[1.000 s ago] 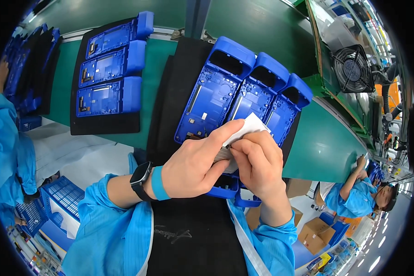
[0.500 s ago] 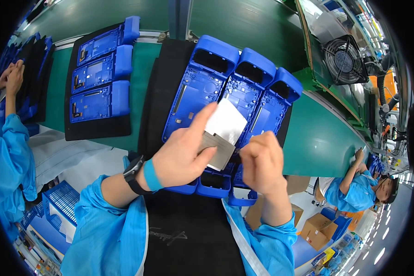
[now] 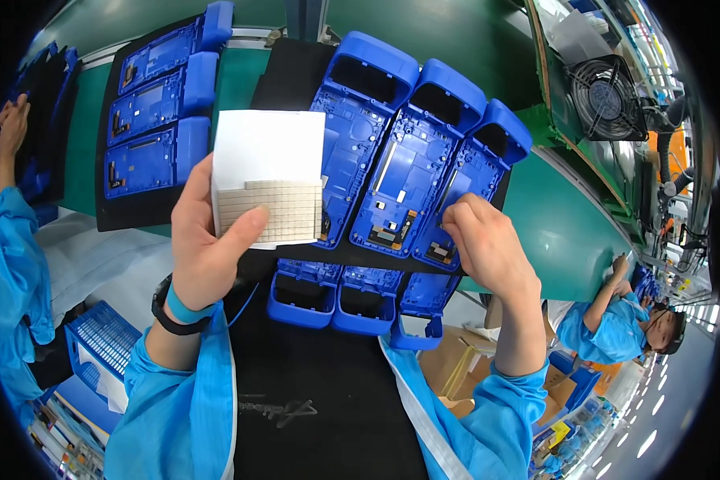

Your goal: The person peels small adhesive pads from a sheet by hand and applies them inside plastic device housings resting on trays along an assembly line.

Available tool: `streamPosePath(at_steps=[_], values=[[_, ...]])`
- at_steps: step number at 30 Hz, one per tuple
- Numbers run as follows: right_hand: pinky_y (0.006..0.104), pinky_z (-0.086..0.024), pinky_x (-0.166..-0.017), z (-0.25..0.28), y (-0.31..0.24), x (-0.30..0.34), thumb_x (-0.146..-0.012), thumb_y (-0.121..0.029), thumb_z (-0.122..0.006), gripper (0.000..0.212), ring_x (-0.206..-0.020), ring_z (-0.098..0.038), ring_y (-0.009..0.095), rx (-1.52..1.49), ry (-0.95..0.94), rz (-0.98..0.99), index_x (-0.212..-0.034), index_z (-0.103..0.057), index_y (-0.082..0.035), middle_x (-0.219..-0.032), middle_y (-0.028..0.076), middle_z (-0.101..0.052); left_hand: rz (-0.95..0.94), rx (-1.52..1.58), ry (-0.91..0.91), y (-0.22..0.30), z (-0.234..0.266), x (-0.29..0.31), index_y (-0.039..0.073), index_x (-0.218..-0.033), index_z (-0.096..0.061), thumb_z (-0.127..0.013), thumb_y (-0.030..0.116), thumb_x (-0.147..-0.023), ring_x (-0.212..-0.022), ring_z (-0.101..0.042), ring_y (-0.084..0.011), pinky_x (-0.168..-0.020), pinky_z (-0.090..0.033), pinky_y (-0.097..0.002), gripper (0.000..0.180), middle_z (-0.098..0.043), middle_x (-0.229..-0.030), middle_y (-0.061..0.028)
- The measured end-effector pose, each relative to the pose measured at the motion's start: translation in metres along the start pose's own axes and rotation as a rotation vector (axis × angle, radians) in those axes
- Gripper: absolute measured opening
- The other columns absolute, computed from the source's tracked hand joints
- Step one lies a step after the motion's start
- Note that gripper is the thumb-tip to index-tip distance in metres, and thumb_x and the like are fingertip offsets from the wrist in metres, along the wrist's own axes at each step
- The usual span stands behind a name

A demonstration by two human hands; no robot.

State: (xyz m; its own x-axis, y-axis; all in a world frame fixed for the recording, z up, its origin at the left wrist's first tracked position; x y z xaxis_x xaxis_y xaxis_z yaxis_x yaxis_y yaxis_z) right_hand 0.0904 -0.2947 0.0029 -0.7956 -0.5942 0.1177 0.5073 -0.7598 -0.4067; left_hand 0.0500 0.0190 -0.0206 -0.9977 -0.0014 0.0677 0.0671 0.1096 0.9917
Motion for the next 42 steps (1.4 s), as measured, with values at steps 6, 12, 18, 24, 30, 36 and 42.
streamPosePath(at_steps=[6, 12, 18, 24, 30, 36, 42], values=[[0.0439, -0.049, -0.069, 0.0, -0.004, -0.003, -0.088, -0.003, -0.063, 0.007, -0.081, -0.06, 0.036, 0.064, -0.05, 0.013, -0.091, -0.057, -0.002, -0.087, 0.014, -0.057, 0.001, 0.042, 0.051, -0.005, 0.009, 0.003, -0.007, -0.143, -0.04, -0.064, 0.0, -0.089, -0.117, -0.063, -0.0226, -0.101, -0.049, -0.0344, 0.06, -0.061, -0.129, -0.0175], [0.0437, -0.05, -0.068, 0.0, -0.003, -0.006, -0.088, -0.002, -0.064, 0.009, -0.081, -0.06, 0.036, 0.089, -0.1, 0.013, -0.091, -0.056, -0.002, -0.087, 0.014, -0.056, 0.003, 0.026, 0.052, -0.006, 0.012, 0.005, -0.006, -0.143, -0.04, -0.065, 0.002, -0.09, -0.118, -0.062, -0.0227, -0.102, -0.048, -0.0339, 0.06, -0.062, -0.129, -0.0176], [0.0424, -0.051, -0.068, 0.0, -0.003, -0.006, -0.085, -0.001, -0.065, 0.012, -0.082, -0.06, 0.034, 0.111, -0.115, 0.017, -0.092, -0.056, -0.002, -0.087, 0.013, -0.057, -0.004, -0.006, 0.046, -0.008, 0.014, 0.005, -0.006, -0.144, -0.039, -0.065, 0.003, -0.09, -0.119, -0.062, -0.0236, -0.101, -0.049, -0.0344, 0.061, -0.062, -0.129, -0.0185], [0.0419, -0.051, -0.068, 0.0, -0.004, -0.007, -0.084, -0.002, -0.066, 0.012, -0.083, -0.061, 0.033, 0.142, -0.131, 0.014, -0.091, -0.056, -0.003, -0.087, 0.013, -0.057, -0.001, -0.006, 0.043, -0.01, 0.013, 0.004, -0.006, -0.145, -0.039, -0.065, 0.004, -0.091, -0.118, -0.063, -0.0243, -0.101, -0.049, -0.0347, 0.06, -0.061, -0.13, -0.0192], [0.0415, -0.051, -0.068, -0.002, -0.007, 0.0, -0.084, -0.005, -0.069, 0.011, -0.079, -0.061, 0.032, 0.198, -0.032, -0.02, -0.089, -0.059, -0.003, -0.085, 0.012, -0.057, -0.009, -0.013, 0.049, -0.01, 0.013, 0.004, -0.006, -0.145, -0.039, -0.065, 0.004, -0.091, -0.119, -0.063, -0.0243, -0.101, -0.049, -0.0345, 0.061, -0.061, -0.131, -0.0194], [0.0412, -0.049, -0.066, -0.003, -0.003, 0.015, -0.083, 0.003, -0.068, 0.013, -0.076, -0.059, 0.033, 0.012, 0.174, -0.012, -0.09, -0.058, -0.002, -0.086, 0.013, -0.057, 0.008, 0.009, 0.075, -0.012, 0.017, 0.003, -0.006, -0.144, -0.04, -0.067, 0.005, -0.09, -0.117, -0.063, -0.0228, -0.098, -0.05, -0.0332, 0.061, -0.061, -0.129, -0.019], [0.041, -0.047, -0.07, -0.012, 0.0, 0.028, -0.081, 0.005, -0.067, 0.014, -0.079, -0.056, 0.032, 0.024, 0.139, -0.043, -0.09, -0.058, -0.001, -0.087, 0.013, -0.057, 0.077, 0.01, 0.13, -0.02, 0.033, -0.003, -0.006, -0.132, -0.055, -0.072, 0.01, -0.089, -0.102, -0.07, -0.0207, -0.094, -0.052, -0.0311, 0.049, -0.07, -0.115, -0.0169]])
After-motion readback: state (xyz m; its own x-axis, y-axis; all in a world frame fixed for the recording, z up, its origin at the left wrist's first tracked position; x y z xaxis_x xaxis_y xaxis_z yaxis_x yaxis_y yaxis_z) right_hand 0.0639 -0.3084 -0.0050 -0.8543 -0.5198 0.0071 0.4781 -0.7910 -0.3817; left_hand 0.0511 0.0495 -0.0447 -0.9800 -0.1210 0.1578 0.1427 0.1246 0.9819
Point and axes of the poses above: each hand's wrist, its own x-axis away from the middle knuckle, its own z-axis out of the back of the hand, y = z × x, the point moved 4 cm from there along -x, towards the middle knuckle
